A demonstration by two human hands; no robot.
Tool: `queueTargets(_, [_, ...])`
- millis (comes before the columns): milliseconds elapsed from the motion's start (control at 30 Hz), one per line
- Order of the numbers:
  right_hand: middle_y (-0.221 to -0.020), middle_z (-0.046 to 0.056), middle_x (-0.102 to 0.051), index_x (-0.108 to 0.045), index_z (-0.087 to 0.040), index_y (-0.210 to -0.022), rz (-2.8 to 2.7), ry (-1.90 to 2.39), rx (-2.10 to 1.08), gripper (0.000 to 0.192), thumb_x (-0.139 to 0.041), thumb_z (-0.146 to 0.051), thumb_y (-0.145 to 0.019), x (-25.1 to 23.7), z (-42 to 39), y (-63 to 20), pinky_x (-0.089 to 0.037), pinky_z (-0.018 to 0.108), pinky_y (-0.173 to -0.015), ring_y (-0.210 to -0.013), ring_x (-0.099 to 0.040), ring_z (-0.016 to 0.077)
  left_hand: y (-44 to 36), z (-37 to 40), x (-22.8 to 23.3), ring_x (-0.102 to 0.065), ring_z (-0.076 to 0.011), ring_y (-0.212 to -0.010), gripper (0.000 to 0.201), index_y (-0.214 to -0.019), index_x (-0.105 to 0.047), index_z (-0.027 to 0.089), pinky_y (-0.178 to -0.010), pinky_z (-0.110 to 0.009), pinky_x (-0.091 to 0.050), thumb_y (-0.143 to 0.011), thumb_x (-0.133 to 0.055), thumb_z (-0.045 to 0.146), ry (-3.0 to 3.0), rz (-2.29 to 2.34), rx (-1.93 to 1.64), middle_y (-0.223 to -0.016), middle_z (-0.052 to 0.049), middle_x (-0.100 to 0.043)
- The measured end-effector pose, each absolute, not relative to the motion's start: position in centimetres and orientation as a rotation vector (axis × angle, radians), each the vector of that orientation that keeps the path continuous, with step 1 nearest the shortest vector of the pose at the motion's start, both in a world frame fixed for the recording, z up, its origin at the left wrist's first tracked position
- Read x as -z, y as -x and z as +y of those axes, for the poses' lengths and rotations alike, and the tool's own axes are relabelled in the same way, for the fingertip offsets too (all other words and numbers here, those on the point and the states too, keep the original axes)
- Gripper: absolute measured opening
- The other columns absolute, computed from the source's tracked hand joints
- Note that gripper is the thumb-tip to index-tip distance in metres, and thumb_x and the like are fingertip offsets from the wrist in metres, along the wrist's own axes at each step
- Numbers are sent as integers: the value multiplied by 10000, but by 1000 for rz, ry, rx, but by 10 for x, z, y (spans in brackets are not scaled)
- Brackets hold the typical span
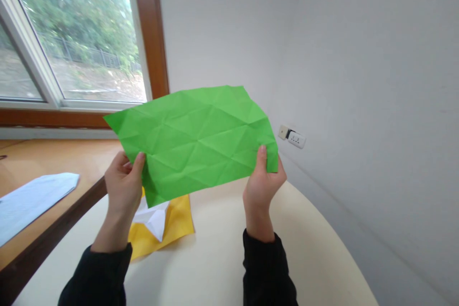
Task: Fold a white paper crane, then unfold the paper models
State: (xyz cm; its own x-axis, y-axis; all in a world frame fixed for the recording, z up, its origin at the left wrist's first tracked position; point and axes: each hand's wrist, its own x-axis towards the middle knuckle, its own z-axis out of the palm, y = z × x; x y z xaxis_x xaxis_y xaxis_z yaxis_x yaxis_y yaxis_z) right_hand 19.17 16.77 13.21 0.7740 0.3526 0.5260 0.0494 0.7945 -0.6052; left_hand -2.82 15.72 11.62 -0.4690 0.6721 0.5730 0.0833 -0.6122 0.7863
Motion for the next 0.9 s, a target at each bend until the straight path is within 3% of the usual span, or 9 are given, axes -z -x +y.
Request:
queueTargets(300, [-980, 90, -699, -680, -124, -920, -681, 569, -462, 312, -720, -321, -681, -126, 177, -195, -462, 468, -941, -964, -637, 235, 34, 158, -115, -502, -87, -481, 195, -667, -474, 187, -440, -160, -367, -738, -604, 314, -1338, 1310, -2178, -552, 59, -495])
queueTargets(900, [-973, 98, -701, -686, -131, -890, -728, 573, -508, 295, -723, -324, -670, -128, 175, -194, -478, 448, -918, -956, -642, 233, 39, 150, -122, -446, -85, -477, 220, -627, -446, 195, -432, -170, -320, -763, -581, 304, -1478, 1582, -2215, -532, 63, -447])
